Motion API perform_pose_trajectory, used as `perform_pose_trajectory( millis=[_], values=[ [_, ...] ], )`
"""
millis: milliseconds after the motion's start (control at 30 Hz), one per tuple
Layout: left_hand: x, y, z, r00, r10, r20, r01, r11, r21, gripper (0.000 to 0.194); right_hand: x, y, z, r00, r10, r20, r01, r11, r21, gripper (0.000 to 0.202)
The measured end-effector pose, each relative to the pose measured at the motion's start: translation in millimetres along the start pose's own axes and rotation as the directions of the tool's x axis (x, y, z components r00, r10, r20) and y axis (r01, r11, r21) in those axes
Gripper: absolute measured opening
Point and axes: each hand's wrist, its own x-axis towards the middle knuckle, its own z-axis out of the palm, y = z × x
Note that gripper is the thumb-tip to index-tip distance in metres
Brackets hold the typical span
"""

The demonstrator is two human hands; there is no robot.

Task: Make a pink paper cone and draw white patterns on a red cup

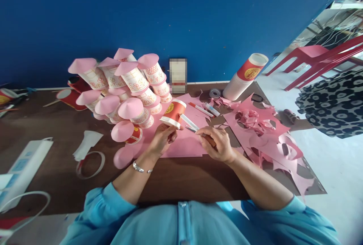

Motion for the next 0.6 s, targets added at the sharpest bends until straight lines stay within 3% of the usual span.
perform_pose_trajectory(
  millis=[233, 400, 600],
  values=[
    [0, -3, -2.6, 1.000, 0.012, 0.021, -0.014, 0.998, 0.063, 0.048, 1, -1, 1, 0.997, -0.064, -0.035, 0.065, 0.998, 0.015, 0.022],
    [1, -7, -6.3, 0.999, 0.035, 0.028, -0.038, 0.991, 0.130, 0.057, 2, 0, -1, 0.989, 0.108, -0.105, -0.117, 0.989, -0.086, 0.017],
    [4, -11, -8.4, 0.993, 0.116, -0.037, -0.102, 0.960, 0.261, 0.052, 4, -6, -4, 0.998, -0.047, -0.050, 0.048, 0.999, 0.023, 0.023]
  ],
)
